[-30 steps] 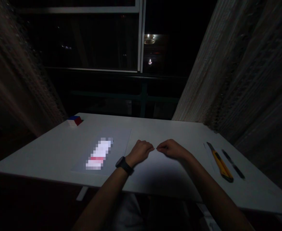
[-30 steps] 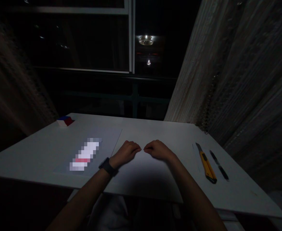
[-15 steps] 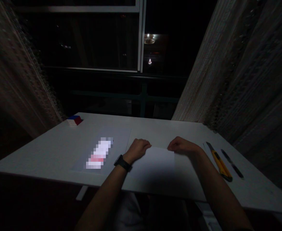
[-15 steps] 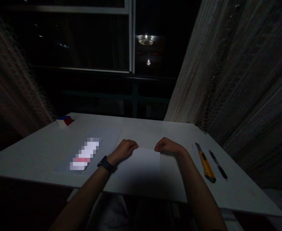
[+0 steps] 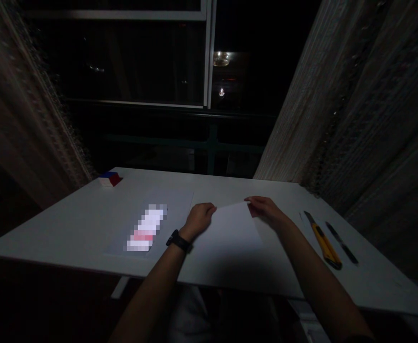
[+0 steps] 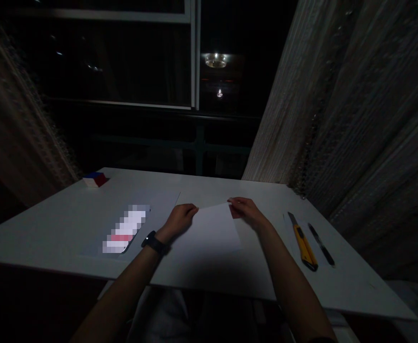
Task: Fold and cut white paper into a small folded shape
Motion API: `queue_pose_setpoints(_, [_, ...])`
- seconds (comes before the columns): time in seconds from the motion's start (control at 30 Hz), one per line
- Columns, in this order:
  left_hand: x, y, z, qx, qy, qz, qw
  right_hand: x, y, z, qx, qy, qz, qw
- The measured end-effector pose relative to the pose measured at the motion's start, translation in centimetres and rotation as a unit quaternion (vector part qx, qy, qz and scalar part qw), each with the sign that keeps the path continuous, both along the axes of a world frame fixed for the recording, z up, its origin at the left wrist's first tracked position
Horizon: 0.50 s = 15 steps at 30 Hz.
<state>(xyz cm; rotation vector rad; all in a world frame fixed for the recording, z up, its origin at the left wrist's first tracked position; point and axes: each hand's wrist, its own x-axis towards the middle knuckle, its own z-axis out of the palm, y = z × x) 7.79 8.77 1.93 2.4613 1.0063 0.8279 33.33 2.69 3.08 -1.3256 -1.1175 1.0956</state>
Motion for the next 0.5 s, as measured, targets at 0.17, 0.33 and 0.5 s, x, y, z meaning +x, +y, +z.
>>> queue_pose_setpoints(0.17, [0.1,-0.2,0.1,-0.013,-0.025,-0.008,1.0,-2.1,1.1,-1.8,0.022,-0.009,-0.043,0.999])
queue_pose_setpoints(0.33, [0.1,-0.2,0.1,-0.027,-0.028,-0.011,0.999,-1.5,1.6,-2.2,0.071,-0.017,-0.101,0.992])
queue_pose_setpoints(0.5, [0.1,0.3,0.0,-0.049,-0.041,0.007,0.998,0.6,1.8,-1.9,0.097,-0.057,-0.181,0.977])
